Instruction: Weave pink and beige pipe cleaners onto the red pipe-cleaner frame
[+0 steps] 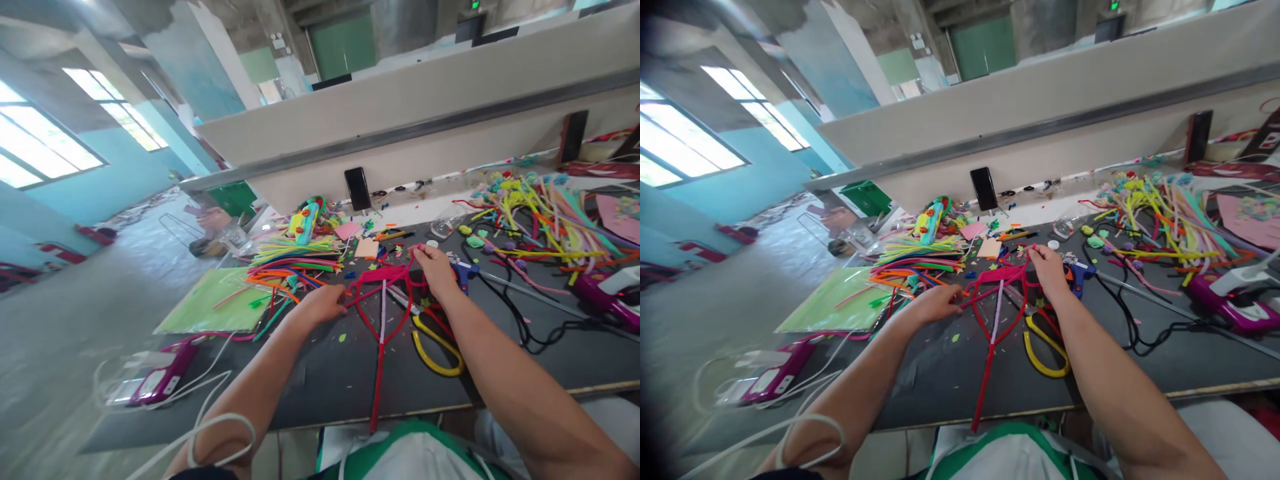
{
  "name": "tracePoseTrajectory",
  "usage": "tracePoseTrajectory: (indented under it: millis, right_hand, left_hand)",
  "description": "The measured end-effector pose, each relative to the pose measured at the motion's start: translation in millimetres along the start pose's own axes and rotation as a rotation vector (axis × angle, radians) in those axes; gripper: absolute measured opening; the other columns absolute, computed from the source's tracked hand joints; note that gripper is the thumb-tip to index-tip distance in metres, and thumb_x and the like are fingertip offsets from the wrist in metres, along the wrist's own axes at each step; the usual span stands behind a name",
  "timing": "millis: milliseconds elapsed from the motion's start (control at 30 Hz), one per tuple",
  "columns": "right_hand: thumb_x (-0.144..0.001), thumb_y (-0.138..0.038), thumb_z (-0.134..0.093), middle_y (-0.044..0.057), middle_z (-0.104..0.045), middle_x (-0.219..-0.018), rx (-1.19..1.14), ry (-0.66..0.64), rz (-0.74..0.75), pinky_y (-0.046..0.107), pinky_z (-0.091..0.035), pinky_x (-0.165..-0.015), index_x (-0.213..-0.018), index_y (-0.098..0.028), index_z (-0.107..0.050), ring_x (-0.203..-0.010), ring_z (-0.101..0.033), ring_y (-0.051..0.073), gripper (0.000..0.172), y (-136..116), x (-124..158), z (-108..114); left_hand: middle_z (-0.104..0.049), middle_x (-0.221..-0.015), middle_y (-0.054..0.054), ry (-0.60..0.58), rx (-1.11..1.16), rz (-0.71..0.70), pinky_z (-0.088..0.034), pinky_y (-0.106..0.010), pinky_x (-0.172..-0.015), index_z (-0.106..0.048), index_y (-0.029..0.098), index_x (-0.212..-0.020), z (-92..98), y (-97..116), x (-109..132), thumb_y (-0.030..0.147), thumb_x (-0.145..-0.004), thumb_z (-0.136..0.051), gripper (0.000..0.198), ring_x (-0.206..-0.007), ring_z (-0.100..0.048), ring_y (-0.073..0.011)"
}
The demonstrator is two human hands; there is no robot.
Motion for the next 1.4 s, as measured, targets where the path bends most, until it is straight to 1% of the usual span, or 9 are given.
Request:
tracePoseTrajectory:
  millis: [100, 233, 300, 433, 533, 733, 900, 1200, 1400]
  right_hand:
    - [-0.077, -0.040, -0.056, 0.003, -0.067, -0.080, -0.047, -0.025, -0.077, 0.025, -0.042, -0.054, -0.092, -0.017, -0.067, -0.059, -0.054, 0.013, 0.030, -2, 3, -2]
    - [-0.075, -0.042, -0.058, 0.002, -0.066, -0.076, -0.124, -0.040, -0.127, 0.024, -0.041, -0.049, -0.094, -0.017, -0.063, -0.053, -0.052, 0.011, 0.032, -6, 7, -3]
    - [-0.074, -0.041, -0.059, 0.001, -0.065, -0.073, -0.152, -0.075, -0.120, 0.023, -0.042, -0.050, -0.097, -0.017, -0.060, -0.052, -0.052, 0.010, 0.033, -9, 8, -6]
    - [-0.075, -0.042, -0.060, -0.001, -0.063, -0.066, -0.167, -0.147, -0.099, 0.023, -0.042, -0.048, -0.099, -0.019, -0.057, -0.047, -0.051, 0.010, 0.034, -15, 12, -14]
    - [-0.078, -0.043, -0.056, -0.001, -0.062, -0.062, -0.101, -0.184, -0.060, 0.025, -0.043, -0.047, -0.094, -0.019, -0.061, -0.046, -0.050, 0.011, 0.028, -23, 18, -20]
    - [-0.081, -0.035, -0.055, 0.003, -0.070, -0.080, 0.239, -0.148, 0.195, 0.031, -0.051, -0.068, -0.093, -0.023, -0.070, -0.070, -0.064, 0.018, 0.023, -34, 30, -24]
    - [-0.084, -0.033, -0.054, 0.002, -0.073, -0.095, 0.337, -0.154, 0.342, 0.033, -0.050, -0.080, -0.099, -0.027, -0.072, -0.086, -0.067, 0.020, 0.024, -34, 33, -27]
    - [-0.082, -0.034, -0.055, 0.003, -0.073, -0.085, 0.397, -0.155, 0.355, 0.033, -0.050, -0.074, -0.091, -0.025, -0.072, -0.078, -0.066, 0.021, 0.021, -46, 37, -28]
    - [-0.085, -0.034, -0.052, 0.003, -0.069, -0.078, 0.395, -0.104, 0.360, 0.030, -0.048, -0.070, -0.090, -0.021, -0.069, -0.072, -0.062, 0.018, 0.022, -52, 37, -23]
  left_hand:
    - [-0.067, -0.084, -0.005, -0.019, 0.003, -0.006, -0.041, -0.026, -0.068, -0.063, 0.019, -0.083, -7.0, 0, 4, 0.025, -0.073, -0.057, 0.013, -0.081, -0.062, -0.0202]
    - [-0.065, -0.074, -0.003, 0.154, 0.126, 0.005, -0.042, -0.026, -0.065, -0.062, 0.019, -0.083, 4.5, -1, 1, 0.021, -0.073, -0.051, 0.015, -0.072, -0.061, -0.0174]
    - [-0.065, -0.069, -0.001, 0.178, 0.387, 0.005, -0.044, -0.025, -0.063, -0.061, 0.018, -0.091, 12.5, 0, -1, 0.022, -0.074, -0.052, 0.020, -0.067, -0.061, -0.0157]
    - [-0.071, -0.083, -0.006, 0.005, 0.991, -0.127, -0.049, -0.027, -0.067, -0.058, 0.014, -0.093, 21.3, 22, -8, 0.032, -0.073, -0.062, 0.027, -0.075, -0.066, -0.0166]
    - [-0.071, -0.082, -0.008, 0.012, 1.166, -0.190, -0.050, -0.025, -0.063, -0.058, 0.013, -0.091, 25.6, 46, -19, 0.037, -0.071, -0.068, 0.033, -0.069, -0.067, -0.0156]
    - [-0.064, -0.062, -0.001, 0.224, 1.115, -0.202, -0.044, -0.019, -0.048, -0.058, 0.013, -0.078, 25.0, 82, -41, 0.031, -0.079, -0.059, 0.018, -0.046, -0.057, -0.0080]
    - [-0.063, -0.060, 0.000, 0.173, 1.091, -0.188, -0.043, -0.018, -0.046, -0.055, 0.013, -0.076, 18.9, 93, -46, 0.019, -0.079, -0.054, 0.007, -0.044, -0.054, -0.0068]
    - [-0.061, -0.056, 0.001, 0.151, 0.979, -0.190, -0.040, -0.018, -0.045, -0.056, 0.014, -0.069, 14.3, 96, -46, 0.022, -0.078, -0.051, 0.013, -0.042, -0.051, -0.0064]
    - [-0.069, -0.082, -0.005, 0.551, 0.557, -0.180, -0.048, -0.026, -0.072, -0.063, 0.012, -0.104, 39.4, 52, -52, 0.025, -0.080, -0.051, 0.030, -0.074, -0.062, -0.0151]
Point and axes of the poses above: each hand's wrist, its own x-axis away from the middle knuckle, its own z-axis out of the back of the hand, y = z × x, the point moved 4 cm from there along -x, towards the middle knuckle
